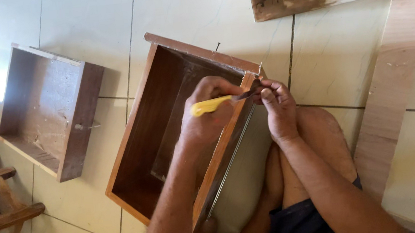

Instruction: The person sits on the floor and uses a yellow-handled knife to scrape the inner edges and corners of a wooden box. The person repeatedly scrapes along the seams and corners, removing small wood shavings and debris.

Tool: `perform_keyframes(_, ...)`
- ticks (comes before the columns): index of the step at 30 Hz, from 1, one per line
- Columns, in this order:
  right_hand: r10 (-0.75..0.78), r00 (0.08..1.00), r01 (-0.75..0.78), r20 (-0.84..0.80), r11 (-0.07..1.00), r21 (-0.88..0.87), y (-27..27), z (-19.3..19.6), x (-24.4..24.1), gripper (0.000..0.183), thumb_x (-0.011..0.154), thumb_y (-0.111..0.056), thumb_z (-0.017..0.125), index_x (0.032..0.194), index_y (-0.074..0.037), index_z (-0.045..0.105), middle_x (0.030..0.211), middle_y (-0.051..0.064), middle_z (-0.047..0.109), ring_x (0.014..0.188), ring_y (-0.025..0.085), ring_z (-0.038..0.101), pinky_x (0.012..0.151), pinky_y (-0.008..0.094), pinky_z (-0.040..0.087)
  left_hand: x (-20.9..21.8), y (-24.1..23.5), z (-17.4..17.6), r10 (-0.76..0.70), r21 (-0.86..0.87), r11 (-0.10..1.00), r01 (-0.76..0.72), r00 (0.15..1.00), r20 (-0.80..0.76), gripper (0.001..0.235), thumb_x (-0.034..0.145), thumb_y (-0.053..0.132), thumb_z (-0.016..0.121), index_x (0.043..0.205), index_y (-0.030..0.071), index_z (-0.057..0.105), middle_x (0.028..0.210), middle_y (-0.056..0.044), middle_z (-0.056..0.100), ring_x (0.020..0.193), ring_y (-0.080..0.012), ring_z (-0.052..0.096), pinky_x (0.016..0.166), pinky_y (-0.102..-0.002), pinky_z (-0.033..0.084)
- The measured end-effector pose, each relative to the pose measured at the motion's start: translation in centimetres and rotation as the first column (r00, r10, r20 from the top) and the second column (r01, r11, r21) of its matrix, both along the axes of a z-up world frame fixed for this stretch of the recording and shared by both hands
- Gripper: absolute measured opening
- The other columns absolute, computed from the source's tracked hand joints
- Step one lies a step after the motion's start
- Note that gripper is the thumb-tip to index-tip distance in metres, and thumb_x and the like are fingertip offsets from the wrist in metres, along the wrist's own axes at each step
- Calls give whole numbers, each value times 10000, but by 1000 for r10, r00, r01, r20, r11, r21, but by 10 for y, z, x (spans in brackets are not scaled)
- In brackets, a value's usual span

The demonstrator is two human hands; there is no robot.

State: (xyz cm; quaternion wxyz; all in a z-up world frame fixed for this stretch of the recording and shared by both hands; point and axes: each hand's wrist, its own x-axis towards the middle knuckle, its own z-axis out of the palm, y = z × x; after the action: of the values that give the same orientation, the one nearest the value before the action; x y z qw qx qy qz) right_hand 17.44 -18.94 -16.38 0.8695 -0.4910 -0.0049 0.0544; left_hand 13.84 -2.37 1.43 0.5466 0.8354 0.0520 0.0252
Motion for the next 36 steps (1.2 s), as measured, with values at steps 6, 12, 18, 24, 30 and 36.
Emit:
perform_keyframes(6,-102,995,101,-4,990,-94,13,-12,6,165,1032,-67,673,1182,2,683,986,28,693,864,81,612,781,237,521,34,1,25,-127,184,975,126,992,-5,194,864,81,738,1057,93,719,1077,-35,765,982,-132,748,831,-291,619)
perform_keyframes(12,-147,988,156,54,960,-234,17,-12,12,101,1008,-5,694,1108,-18,701,992,32,728,877,68,652,754,213,551,34,1,42,-120,299,947,119,993,-13,249,809,116,791,1052,86,745,1077,-76,739,945,-161,732,811,-315,616)
perform_keyframes(18,-207,971,227,124,958,-178,18,-16,13,104,1002,-10,712,1103,-22,691,1050,30,725,943,74,669,840,218,577,23,2,55,-102,353,933,63,990,94,218,874,173,789,1081,109,765,1092,-85,772,933,-172,781,783,-283,640)
perform_keyframes(24,-249,952,300,181,876,-377,22,-6,16,98,993,-20,755,1079,-46,716,979,28,705,845,81,621,741,227,522,15,-7,64,-108,436,899,47,987,116,225,873,173,778,1090,112,767,1072,-97,786,914,-188,788,767,-305,642)
perform_keyframes(30,-251,894,406,370,804,-435,20,5,14,122,976,12,762,1077,-18,700,1058,72,708,990,160,666,886,284,536,21,-1,64,-56,589,802,100,994,-93,156,898,256,769,975,123,739,929,-59,772,785,-169,770,653,-318,631)
perform_keyframes(36,-228,901,398,368,770,-499,23,8,14,124,961,15,771,1030,-29,677,1073,66,722,1001,152,683,880,295,550,22,-6,64,-185,778,602,182,979,-86,94,922,171,739,921,106,671,885,-68,720,728,-191,719,574,-337,605)
